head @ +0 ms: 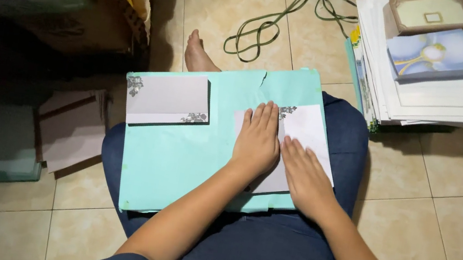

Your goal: A person is sitting on the floor, carefully arranging and smoothing out decorative envelopes on a light blue board.

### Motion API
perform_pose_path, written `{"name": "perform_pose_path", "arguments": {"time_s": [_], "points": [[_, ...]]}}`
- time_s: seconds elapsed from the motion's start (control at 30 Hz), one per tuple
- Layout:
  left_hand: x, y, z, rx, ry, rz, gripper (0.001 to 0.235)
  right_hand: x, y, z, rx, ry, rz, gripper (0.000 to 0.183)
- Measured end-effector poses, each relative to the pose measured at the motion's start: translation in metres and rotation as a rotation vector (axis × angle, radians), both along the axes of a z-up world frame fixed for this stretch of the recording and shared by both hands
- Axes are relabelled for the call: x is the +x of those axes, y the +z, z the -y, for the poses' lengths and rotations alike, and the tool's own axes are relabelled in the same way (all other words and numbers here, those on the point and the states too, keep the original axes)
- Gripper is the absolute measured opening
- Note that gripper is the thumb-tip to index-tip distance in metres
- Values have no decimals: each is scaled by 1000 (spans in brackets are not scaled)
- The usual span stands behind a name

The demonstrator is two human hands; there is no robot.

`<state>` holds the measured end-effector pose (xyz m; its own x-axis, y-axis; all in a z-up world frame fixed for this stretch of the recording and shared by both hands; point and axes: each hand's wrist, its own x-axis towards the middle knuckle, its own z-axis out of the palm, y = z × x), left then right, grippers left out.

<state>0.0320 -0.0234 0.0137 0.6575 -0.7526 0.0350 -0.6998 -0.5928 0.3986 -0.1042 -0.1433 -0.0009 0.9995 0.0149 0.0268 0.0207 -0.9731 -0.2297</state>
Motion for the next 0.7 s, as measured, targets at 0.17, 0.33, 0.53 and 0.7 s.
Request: {"name": "perform_pose_path", "arguments": {"time_s": [0.17,0.33,0.53,0.7], "points": [[1,2,2,16,-10,11,62,-3,7,3,82,-32,-7,55],[0,5,0,36,7,-20,59,54,-1,20,34,-46,67,56],[1,0,5,47,25,-21,59,23,6,12,6,-45,58,55],[1,8,5,128,12,-51,60,-13,13,-2,25,-41,-3,56]]}}
